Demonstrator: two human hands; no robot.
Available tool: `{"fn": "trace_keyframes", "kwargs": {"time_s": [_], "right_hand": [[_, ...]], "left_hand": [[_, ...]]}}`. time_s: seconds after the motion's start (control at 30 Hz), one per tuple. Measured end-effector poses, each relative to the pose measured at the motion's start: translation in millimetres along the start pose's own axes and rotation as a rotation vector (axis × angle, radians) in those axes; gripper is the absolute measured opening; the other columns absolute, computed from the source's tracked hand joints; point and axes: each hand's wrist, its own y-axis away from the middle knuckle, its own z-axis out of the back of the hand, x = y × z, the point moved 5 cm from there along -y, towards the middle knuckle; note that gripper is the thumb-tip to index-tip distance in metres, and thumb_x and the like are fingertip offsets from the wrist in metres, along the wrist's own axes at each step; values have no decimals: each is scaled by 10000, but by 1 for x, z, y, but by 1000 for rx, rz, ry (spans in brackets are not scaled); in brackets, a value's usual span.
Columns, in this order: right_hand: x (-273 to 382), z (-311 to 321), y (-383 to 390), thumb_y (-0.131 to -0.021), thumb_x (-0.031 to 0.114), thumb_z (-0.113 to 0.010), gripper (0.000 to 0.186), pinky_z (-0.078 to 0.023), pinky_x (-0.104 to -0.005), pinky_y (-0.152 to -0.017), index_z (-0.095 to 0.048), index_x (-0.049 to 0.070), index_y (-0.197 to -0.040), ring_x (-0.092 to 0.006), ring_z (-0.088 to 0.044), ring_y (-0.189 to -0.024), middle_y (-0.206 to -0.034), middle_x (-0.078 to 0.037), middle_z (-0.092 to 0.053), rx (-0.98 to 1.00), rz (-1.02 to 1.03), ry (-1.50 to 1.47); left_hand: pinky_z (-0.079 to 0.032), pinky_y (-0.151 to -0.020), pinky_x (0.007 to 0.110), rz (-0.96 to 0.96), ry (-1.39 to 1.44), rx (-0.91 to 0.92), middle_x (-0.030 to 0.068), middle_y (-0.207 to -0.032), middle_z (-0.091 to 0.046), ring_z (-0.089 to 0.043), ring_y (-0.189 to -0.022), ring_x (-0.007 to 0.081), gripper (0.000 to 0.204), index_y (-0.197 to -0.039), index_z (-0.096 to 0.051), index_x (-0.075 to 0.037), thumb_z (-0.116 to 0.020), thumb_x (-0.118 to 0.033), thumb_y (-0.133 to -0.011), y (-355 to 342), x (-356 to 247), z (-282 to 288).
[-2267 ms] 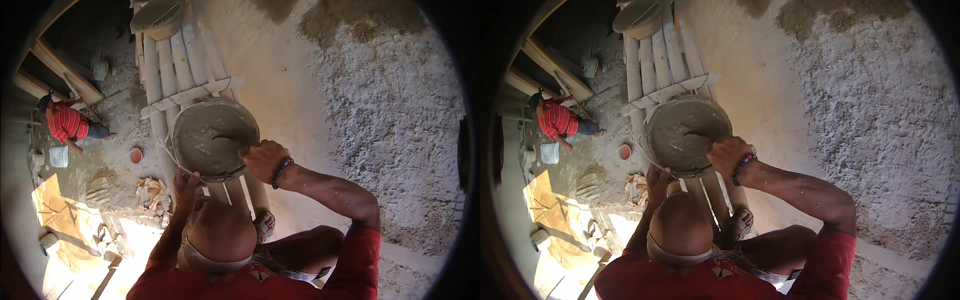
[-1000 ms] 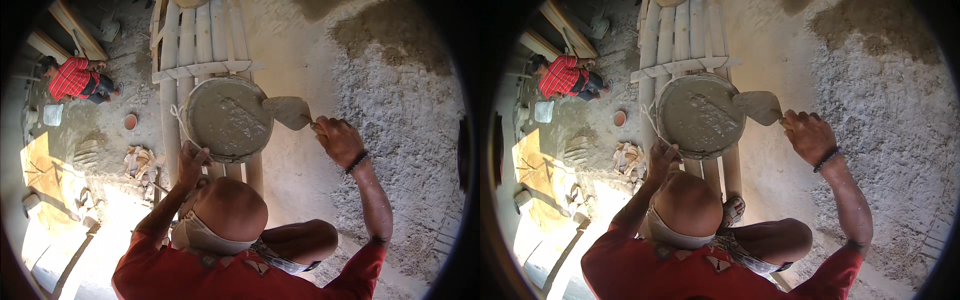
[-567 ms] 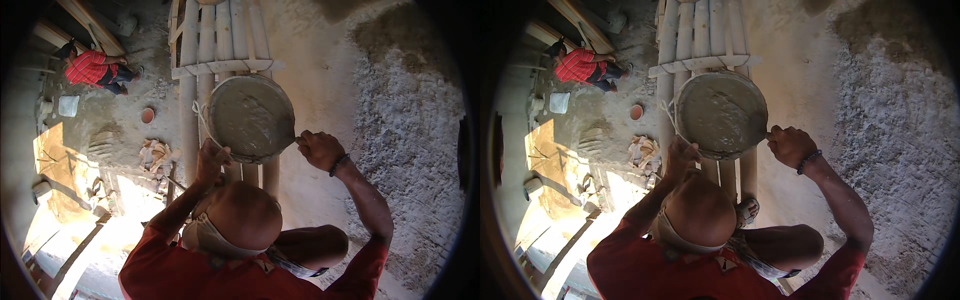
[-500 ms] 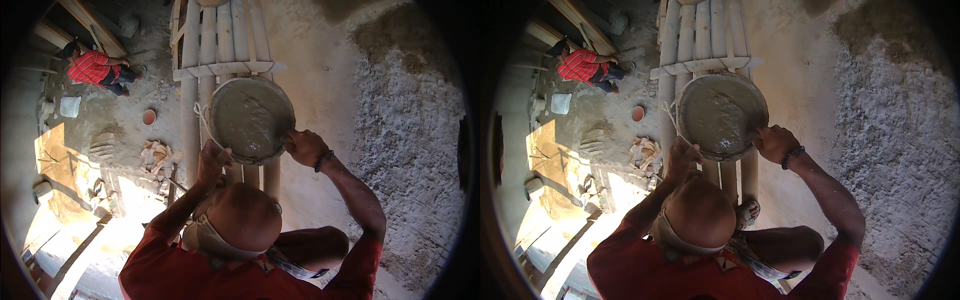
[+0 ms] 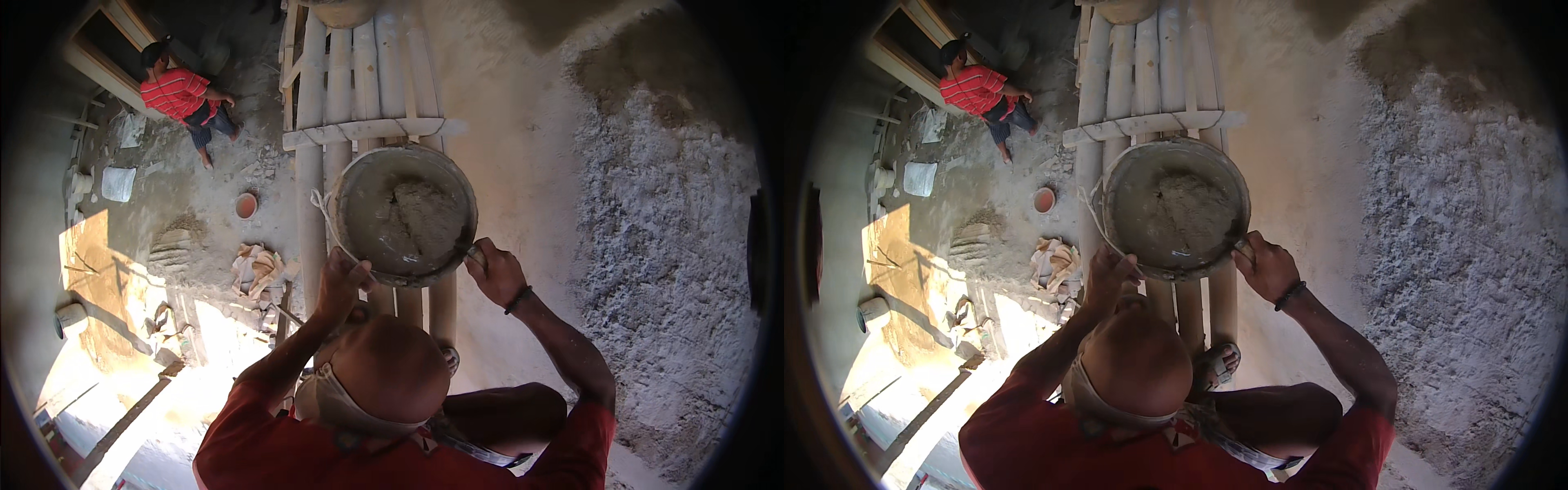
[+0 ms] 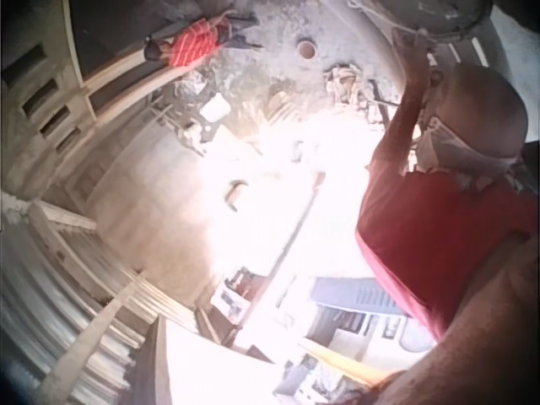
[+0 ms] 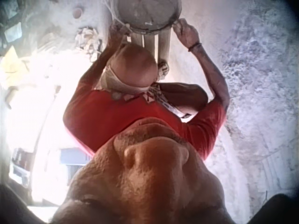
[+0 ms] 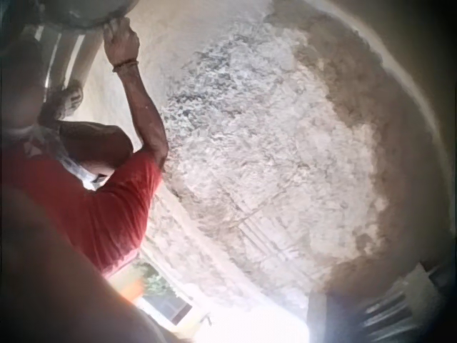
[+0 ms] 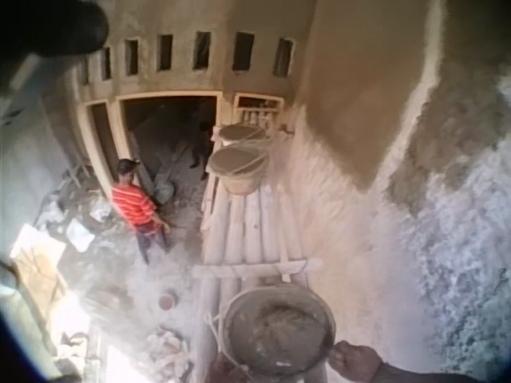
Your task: The person applies cement mixture to a wall using a trowel and handles buckets of the mixture.
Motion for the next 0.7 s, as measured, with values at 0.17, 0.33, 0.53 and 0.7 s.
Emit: {"fn": "trace_keyframes", "kwargs": {"time_s": [0.17,0.33,0.53,0.7], "right_hand": [[2,-2,-2,-870,317,-566,319,-505,-478,-613,-497,35,-1003,-395,-628,-710,-739,-201,-634,-71,23,-17],[1,7,-9,-872,317,-562,326,-508,-471,-638,-496,31,-1015,-396,-628,-719,-776,-206,-641,-56,30,19],[6,35,-12,-850,304,-592,353,-506,-458,-724,-493,25,-1041,-397,-629,-770,-804,-210,-645,14,-88,18],[29,85,-5,-779,193,-709,375,-504,-373,-693,-471,25,-1016,-303,-646,-789,-840,-166,-635,9,-98,-121]], "left_hand": [[-478,-543,264,-19,-31,10,95,-697,-611,-582,-579,132,227,-985,-462,4,-601,-137,-874,0,-4,3],[-490,-552,270,-20,-51,28,95,-717,-617,-598,-594,144,247,-994,-463,7,-611,-148,-871,-8,2,6],[-511,-551,267,-68,-3,62,105,-797,-626,-628,-625,157,278,-1040,-473,16,-616,-153,-872,-6,5,0],[-517,-555,265,-80,7,42,101,-812,-627,-641,-633,165,280,-1037,-475,12,-621,-163,-874,-5,5,1]]}}
